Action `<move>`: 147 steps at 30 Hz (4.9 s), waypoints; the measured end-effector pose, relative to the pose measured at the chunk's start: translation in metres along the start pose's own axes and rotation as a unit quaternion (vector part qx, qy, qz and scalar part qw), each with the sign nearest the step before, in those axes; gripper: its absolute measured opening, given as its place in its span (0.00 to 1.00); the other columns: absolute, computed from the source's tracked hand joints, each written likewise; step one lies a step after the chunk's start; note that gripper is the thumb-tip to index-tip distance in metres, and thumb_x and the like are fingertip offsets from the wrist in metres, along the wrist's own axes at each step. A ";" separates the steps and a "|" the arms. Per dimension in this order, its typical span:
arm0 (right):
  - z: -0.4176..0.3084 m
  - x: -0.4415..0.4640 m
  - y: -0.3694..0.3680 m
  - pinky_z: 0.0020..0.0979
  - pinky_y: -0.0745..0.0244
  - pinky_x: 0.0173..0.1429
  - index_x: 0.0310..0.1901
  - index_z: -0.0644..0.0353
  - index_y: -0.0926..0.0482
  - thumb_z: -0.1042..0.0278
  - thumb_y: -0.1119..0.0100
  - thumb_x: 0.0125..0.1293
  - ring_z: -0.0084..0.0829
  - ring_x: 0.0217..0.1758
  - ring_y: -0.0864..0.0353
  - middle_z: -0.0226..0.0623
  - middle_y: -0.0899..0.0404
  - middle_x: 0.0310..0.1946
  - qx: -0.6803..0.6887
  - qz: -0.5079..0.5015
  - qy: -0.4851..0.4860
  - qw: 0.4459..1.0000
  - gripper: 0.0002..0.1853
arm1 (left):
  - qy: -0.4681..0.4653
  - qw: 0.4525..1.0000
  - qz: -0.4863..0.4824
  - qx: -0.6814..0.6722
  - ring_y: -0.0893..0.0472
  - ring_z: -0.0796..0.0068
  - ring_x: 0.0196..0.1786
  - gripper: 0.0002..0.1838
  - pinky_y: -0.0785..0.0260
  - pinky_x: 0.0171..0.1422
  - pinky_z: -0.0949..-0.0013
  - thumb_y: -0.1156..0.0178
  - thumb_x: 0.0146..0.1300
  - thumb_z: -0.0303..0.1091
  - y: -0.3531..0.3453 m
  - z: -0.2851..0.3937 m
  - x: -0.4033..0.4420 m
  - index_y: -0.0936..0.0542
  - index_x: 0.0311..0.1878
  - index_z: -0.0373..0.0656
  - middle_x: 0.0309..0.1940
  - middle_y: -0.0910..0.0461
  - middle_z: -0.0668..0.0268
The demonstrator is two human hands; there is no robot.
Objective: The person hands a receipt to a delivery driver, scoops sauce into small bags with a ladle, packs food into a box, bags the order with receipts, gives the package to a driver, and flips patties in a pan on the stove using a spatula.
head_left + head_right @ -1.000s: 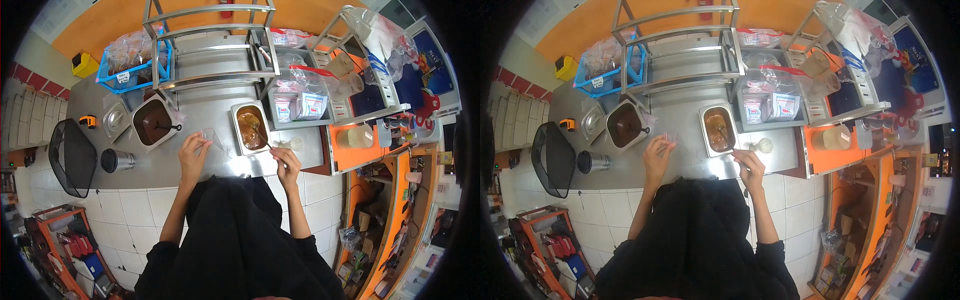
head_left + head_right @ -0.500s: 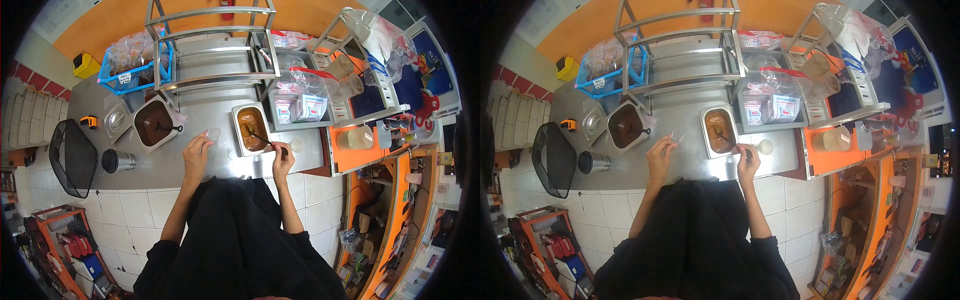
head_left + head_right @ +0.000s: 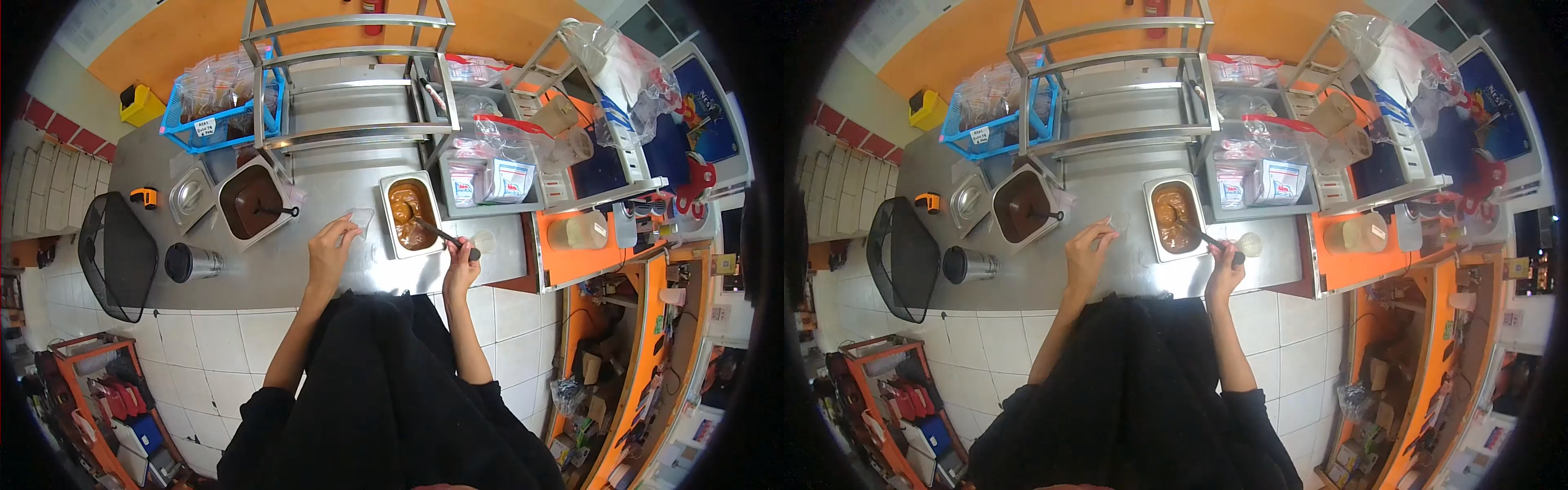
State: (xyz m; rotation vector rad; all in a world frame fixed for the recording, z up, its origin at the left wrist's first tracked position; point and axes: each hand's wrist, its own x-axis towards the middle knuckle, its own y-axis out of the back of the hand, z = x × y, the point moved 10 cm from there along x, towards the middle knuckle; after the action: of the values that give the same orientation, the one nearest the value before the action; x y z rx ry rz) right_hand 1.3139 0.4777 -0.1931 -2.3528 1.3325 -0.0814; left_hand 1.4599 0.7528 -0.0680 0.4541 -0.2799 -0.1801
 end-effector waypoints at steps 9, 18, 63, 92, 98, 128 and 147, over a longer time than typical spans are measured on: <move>-0.011 -0.014 0.028 0.25 0.28 0.51 0.42 0.72 0.31 0.65 0.50 0.66 0.29 0.41 0.26 0.41 0.29 0.42 0.099 0.058 -0.021 0.993 0.15 | -0.013 1.000 0.003 -0.009 0.18 0.68 0.35 0.05 0.27 0.39 0.72 0.38 0.50 0.23 -0.009 0.005 0.004 0.23 0.31 0.35 0.36 0.20 0.55; -0.067 -0.015 0.017 0.22 0.30 0.54 0.41 0.71 0.30 0.63 0.49 0.64 0.25 0.44 0.29 0.36 0.31 0.42 0.170 0.041 -0.004 0.985 0.15 | -0.073 0.997 -0.022 -0.024 0.20 0.64 0.31 0.11 0.29 0.35 0.68 0.39 0.51 0.26 -0.031 0.034 0.016 0.23 0.39 0.36 0.27 0.21 0.60; -0.234 -0.088 -0.111 0.28 0.22 0.31 0.32 0.69 0.26 0.64 0.49 0.65 0.33 0.30 0.22 0.46 0.26 0.33 -0.198 -0.231 0.450 0.840 0.14 | -0.087 0.992 -0.017 -0.092 0.20 0.60 0.28 0.03 0.28 0.32 0.67 0.41 0.50 0.21 -0.044 0.088 0.055 0.25 0.29 0.35 0.24 0.21 0.55; -0.189 -0.041 -0.088 0.26 0.26 0.43 0.39 0.67 0.29 0.65 0.54 0.67 0.30 0.34 0.23 0.44 0.27 0.38 -0.051 -0.179 0.317 0.930 0.12 | -0.052 0.995 -0.018 -0.085 0.18 0.65 0.30 0.02 0.27 0.33 0.71 0.42 0.52 0.20 -0.047 0.074 0.054 0.26 0.29 0.33 0.25 0.20 0.56; -0.177 -0.019 -0.077 0.27 0.27 0.41 0.37 0.66 0.28 0.60 0.51 0.66 0.26 0.31 0.24 0.41 0.26 0.35 0.001 -0.130 0.241 0.962 0.14 | -0.034 0.997 0.006 -0.070 0.18 0.64 0.30 0.03 0.27 0.33 0.70 0.42 0.51 0.21 -0.052 0.065 0.051 0.26 0.29 0.33 0.25 0.21 0.55; -0.138 -0.165 -0.218 0.36 0.37 0.52 0.40 0.60 0.21 0.71 0.36 0.49 0.37 0.44 0.27 0.38 0.21 0.35 -0.169 -0.672 0.268 0.670 0.14 | 0.136 0.929 0.343 0.005 0.26 0.62 0.53 0.05 0.26 0.48 0.66 0.37 0.50 0.24 0.078 0.143 -0.128 0.24 0.28 0.37 0.49 0.29 0.53; -0.145 -0.577 -0.134 0.25 0.35 0.48 0.33 0.67 0.23 0.77 0.44 0.58 0.23 0.36 0.28 0.34 0.24 0.28 0.083 -0.866 -0.147 0.471 0.03 | 0.032 0.730 0.680 -0.057 0.23 0.77 0.32 0.28 0.29 0.40 0.75 0.39 0.50 0.18 0.241 0.216 -0.536 0.45 0.48 0.42 0.28 0.22 0.59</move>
State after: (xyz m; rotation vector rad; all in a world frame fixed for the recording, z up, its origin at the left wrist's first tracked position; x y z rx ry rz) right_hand 1.0754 0.9662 0.0823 -2.2226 -1.5039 -0.3210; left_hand 0.9134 1.0024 0.1071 0.0395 -0.4702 1.2700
